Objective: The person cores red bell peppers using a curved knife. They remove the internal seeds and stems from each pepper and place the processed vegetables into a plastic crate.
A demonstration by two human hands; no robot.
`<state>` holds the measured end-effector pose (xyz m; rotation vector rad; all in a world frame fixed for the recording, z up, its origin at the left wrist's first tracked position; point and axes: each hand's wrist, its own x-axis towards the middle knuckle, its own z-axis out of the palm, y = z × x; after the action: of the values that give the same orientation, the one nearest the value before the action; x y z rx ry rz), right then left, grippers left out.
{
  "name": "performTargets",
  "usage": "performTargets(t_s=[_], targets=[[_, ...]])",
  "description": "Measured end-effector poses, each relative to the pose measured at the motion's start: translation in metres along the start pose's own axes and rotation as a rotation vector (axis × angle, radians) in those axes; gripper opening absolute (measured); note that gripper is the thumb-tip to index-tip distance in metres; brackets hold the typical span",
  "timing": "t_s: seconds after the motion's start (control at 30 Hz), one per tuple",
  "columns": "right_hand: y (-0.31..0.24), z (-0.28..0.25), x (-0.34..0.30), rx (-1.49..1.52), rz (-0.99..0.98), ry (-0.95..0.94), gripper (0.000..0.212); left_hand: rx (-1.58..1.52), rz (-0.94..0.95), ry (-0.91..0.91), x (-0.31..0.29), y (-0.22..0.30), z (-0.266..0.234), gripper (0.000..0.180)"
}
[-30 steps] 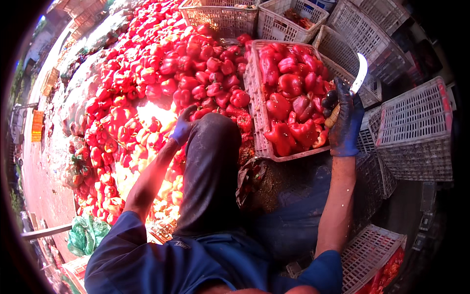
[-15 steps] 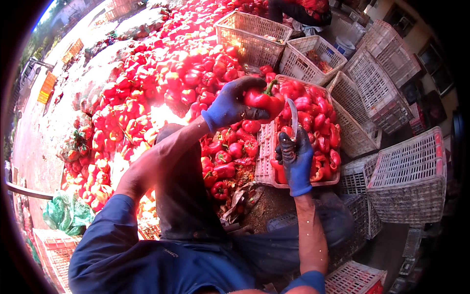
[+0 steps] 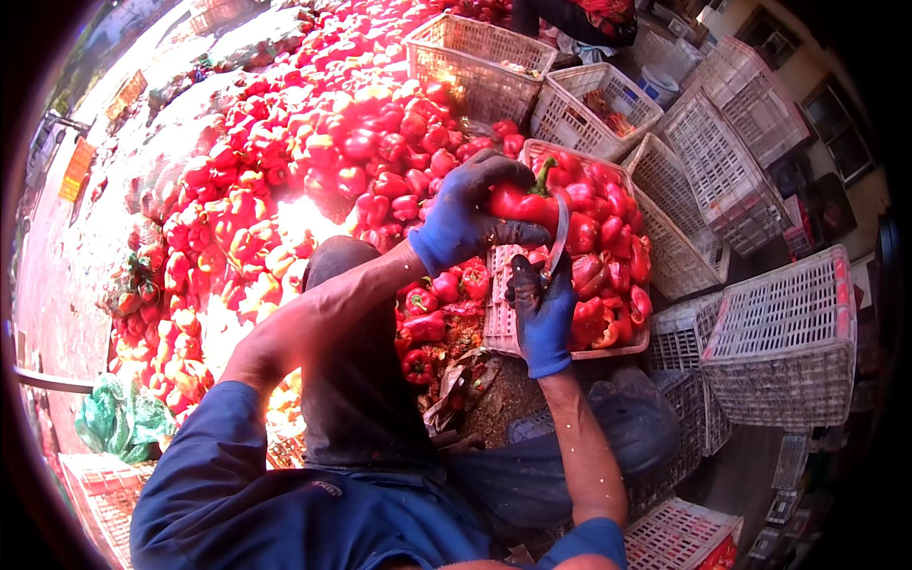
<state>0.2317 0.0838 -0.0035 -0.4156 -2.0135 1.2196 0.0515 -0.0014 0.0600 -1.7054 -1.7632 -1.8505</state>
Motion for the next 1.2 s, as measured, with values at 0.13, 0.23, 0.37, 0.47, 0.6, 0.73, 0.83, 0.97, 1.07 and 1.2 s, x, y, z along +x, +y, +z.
performTargets(t_s=[0.13, 0.23, 0.37, 0.47, 0.6, 0.73, 0.83, 0.97, 1.07, 1.2], targets=[[0.026, 0.015, -0.024, -0.031, 0.157, -0.13, 0.044, -0.297, -0.33, 0.188, 0.004, -0.009, 0.005, 0.049], [0.047, 0.027, -0.047, 0.305, 0.476, -0.113, 0.032, -0.695, -0.509, 0.285, 0.016, -0.02, -0.013, 0.045], [0.015, 0.001, -0.005, 0.468, 0.412, 0.089, 0.031, -0.493, -0.542, 0.17, 0.0, -0.028, -0.007, 0.046], [-0.017, -0.016, 0.023, 0.387, 0.276, 0.085, 0.05, -0.448, -0.536, -0.026, -0.005, -0.01, -0.013, 0.05], [-0.018, -0.025, 0.031, 0.304, 0.116, -0.06, 0.072, -0.435, -0.456, -0.248, -0.013, -0.013, 0.0, 0.052], [-0.012, -0.04, 0.025, 0.481, 0.332, -0.072, 0.067, -0.537, -0.496, -0.335, -0.011, -0.012, 0.007, 0.05], [-0.005, -0.042, 0.021, 0.49, 0.352, -0.041, 0.054, -0.667, -0.569, -0.372, -0.009, -0.004, 0.009, 0.047], [0.019, -0.039, 0.019, 0.045, -0.136, 0.065, 0.031, -0.798, -0.652, -0.382, -0.013, -0.006, 0.011, 0.046], [0.014, -0.044, 0.018, 0.709, 0.38, 0.043, 0.02, -0.976, -0.722, -0.34, -0.017, -0.012, 0.014, 0.047], [0.0, -0.046, 0.03, 0.864, 0.6, 0.049, 0.022, -1.19, -0.897, -0.238, -0.008, -0.019, 0.014, 0.053]])
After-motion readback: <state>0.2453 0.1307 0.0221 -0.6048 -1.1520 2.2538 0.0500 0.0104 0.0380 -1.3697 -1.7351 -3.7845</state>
